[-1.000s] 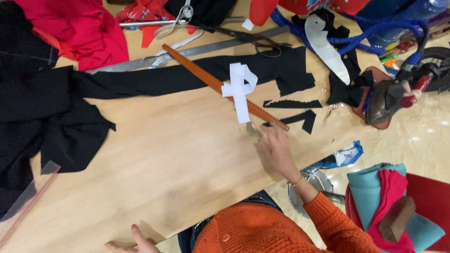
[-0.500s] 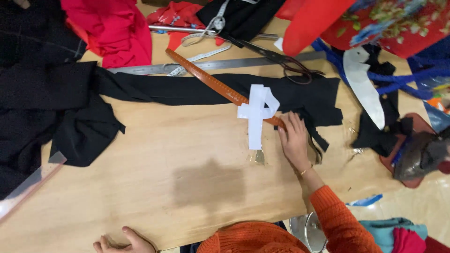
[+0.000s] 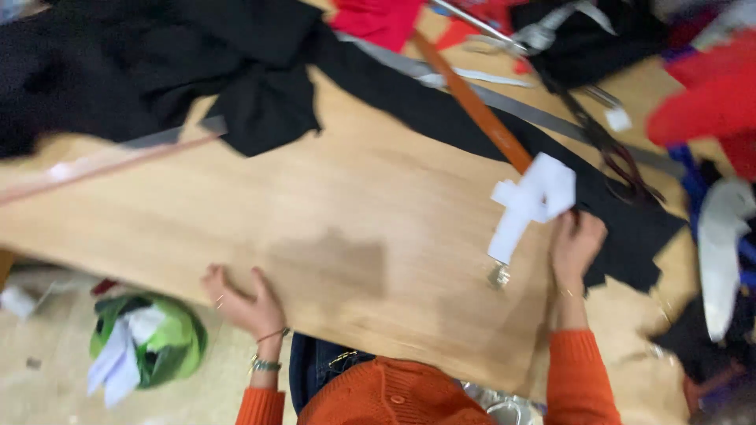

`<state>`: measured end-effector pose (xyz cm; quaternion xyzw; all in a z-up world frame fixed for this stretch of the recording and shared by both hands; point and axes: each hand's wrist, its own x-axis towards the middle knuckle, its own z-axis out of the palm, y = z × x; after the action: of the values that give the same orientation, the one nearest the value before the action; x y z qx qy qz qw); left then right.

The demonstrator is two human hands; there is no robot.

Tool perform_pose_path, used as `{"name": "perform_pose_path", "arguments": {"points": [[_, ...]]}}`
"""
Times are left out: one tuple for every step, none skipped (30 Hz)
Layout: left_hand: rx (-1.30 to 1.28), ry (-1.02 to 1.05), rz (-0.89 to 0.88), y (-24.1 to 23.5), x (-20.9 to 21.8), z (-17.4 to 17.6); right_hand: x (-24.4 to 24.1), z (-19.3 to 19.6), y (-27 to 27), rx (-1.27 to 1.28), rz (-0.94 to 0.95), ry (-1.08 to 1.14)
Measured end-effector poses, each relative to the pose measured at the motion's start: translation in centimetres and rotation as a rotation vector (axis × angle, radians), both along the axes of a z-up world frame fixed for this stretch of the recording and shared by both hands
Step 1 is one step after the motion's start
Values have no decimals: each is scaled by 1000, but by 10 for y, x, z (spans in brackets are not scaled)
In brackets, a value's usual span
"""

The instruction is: Measuring, marking, and cutting fabric pieces on a work table using a ruler and scissors.

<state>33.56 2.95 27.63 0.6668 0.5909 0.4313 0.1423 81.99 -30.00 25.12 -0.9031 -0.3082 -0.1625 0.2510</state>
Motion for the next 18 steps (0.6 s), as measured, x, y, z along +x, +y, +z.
{"name": "perform_pose_path", "arguments": {"points": [[12,41,-10,1,-1,-3,-3,1,-3,23,-10,-23],[23,83,-20,2,-1,-5,-4,1,-6,47,-19,-44],[25,83,8,2,-1,1,-11,7,-3,51,8,-44],[-47,86,9,2,1,7,-17,12,-1,87,20,-59],[-124,86,-4,1,5,12,-25,19,-7,119,19,-75],[-126,84,11,-3,2,10,-30,26,-2,118,33,-76],[-78,89,2,-2,1,7,-41,31,-2,125,26,-121],[-29,93,-6,-2,2,5,-50,36,-2,132,19,-166],[-26,91,-33,-2,0,5,-58,33,-1,132,-8,-171],[-38,97,-18,-3,0,6,-65,29,0,94,27,-220],[-54,106,-24,-3,0,5,-78,26,-8,47,41,-267],[-54,106,-73,-3,-6,-10,-101,29,3,39,-8,-269],[-37,103,-55,3,-12,-24,-128,32,12,86,1,-209],[-21,98,-37,8,-15,-39,-150,35,20,137,10,-152],[-19,102,-127,8,-18,-32,-181,38,21,128,-80,-155],[-19,119,-128,9,-19,-25,-208,41,23,119,-74,-14],[-28,136,-133,8,-19,-19,-232,45,25,111,-72,127],[-35,138,-227,12,-21,-18,-259,54,22,104,-166,124]]}}
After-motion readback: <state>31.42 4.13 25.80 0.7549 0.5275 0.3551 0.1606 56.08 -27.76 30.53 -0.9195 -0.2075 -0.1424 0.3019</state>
